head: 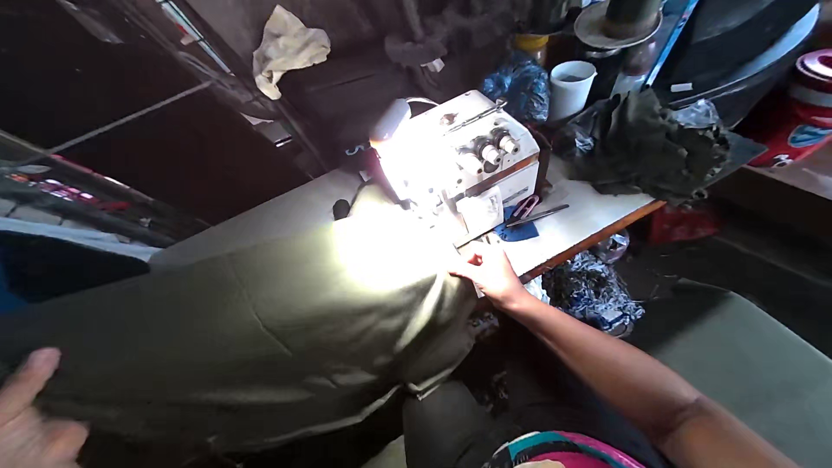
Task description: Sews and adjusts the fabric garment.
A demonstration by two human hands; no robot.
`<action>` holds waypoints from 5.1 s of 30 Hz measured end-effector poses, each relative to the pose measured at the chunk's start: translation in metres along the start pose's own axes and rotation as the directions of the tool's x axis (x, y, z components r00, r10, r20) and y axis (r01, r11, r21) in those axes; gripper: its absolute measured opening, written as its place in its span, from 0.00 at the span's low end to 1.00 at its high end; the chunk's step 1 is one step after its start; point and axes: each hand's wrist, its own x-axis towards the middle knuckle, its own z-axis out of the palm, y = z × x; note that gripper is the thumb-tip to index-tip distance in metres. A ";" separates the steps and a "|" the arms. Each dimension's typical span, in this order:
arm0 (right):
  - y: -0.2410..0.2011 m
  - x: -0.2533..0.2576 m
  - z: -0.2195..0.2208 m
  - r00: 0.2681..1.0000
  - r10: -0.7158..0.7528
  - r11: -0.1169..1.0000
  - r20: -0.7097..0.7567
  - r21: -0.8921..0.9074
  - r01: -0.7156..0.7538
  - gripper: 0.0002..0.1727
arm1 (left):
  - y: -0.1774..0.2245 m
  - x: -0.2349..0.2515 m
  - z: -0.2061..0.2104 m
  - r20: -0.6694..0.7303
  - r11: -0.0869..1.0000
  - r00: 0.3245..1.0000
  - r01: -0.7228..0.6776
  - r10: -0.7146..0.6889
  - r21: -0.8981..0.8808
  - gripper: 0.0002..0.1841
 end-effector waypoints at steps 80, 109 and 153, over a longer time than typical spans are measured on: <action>0.007 -0.078 -0.041 0.930 0.157 0.650 0.334 0.674 -0.352 0.04 | 0.099 -0.269 0.382 0.238 0.876 0.868 -0.470 0.436 0.110 0.07; -0.011 -0.082 -0.033 0.976 0.122 0.802 0.178 0.562 -0.203 0.05 | 0.110 -0.272 0.380 0.444 0.796 0.798 -0.548 0.408 0.255 0.18; 0.007 -0.042 -0.056 0.999 0.034 0.935 -0.010 0.353 -0.028 0.08 | 0.131 -0.161 0.443 0.898 0.877 0.423 -0.376 -0.124 0.299 0.37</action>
